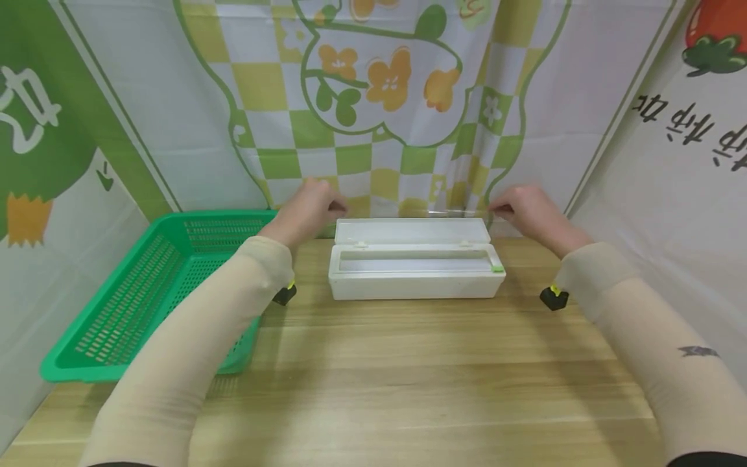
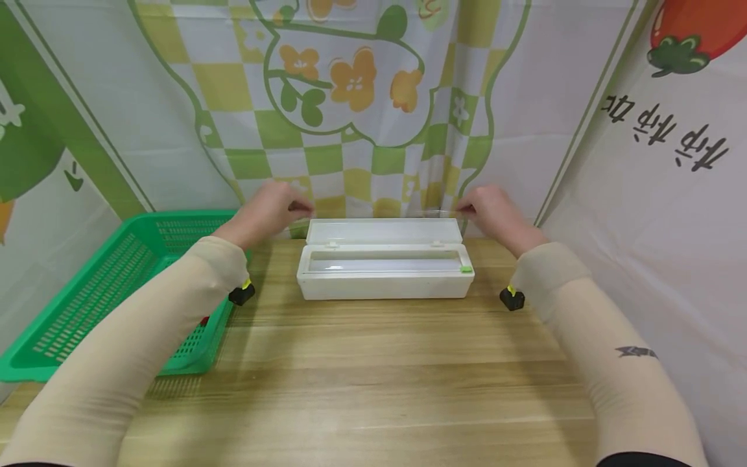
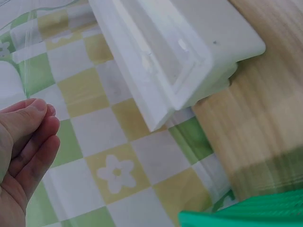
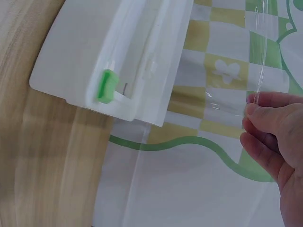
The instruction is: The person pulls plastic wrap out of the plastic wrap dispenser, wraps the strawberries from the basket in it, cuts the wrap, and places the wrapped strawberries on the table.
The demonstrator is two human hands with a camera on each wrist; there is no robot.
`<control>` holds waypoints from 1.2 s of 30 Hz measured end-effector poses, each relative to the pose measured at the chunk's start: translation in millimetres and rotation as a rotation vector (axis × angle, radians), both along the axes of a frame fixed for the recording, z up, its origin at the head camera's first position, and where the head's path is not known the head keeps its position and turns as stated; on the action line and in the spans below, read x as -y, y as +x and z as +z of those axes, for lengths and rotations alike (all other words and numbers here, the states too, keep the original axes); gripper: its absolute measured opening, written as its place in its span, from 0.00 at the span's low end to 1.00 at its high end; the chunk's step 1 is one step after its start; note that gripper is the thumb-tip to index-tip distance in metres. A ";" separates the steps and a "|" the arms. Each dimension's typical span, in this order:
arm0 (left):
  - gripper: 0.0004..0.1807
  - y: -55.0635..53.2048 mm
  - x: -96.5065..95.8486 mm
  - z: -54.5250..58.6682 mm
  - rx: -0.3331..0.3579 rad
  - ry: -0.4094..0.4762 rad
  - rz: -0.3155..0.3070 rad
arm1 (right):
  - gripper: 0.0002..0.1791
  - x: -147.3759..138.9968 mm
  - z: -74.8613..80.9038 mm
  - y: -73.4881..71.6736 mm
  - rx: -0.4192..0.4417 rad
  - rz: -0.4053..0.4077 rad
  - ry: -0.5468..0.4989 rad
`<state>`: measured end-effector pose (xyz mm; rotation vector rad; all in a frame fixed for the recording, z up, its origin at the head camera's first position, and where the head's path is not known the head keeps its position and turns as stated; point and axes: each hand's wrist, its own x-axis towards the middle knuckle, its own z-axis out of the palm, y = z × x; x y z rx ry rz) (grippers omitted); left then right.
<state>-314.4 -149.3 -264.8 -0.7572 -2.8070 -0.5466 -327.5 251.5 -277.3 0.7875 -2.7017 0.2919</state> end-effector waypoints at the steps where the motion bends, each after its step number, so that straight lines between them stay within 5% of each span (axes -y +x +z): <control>1: 0.07 0.3 0.0 2.8 -0.006 0.000 -0.002 | 0.07 -0.1 2.9 0.2 0.000 -0.002 -0.001; 14: 0.08 2.4 0.2 33.6 -0.085 0.081 -0.010 | 0.08 -3.4 41.5 2.6 -0.013 -0.026 -0.003; 36: 0.08 6.6 0.7 77.5 -0.297 0.060 -0.034 | 0.09 -1.7 91.2 8.9 -0.135 -0.034 -0.021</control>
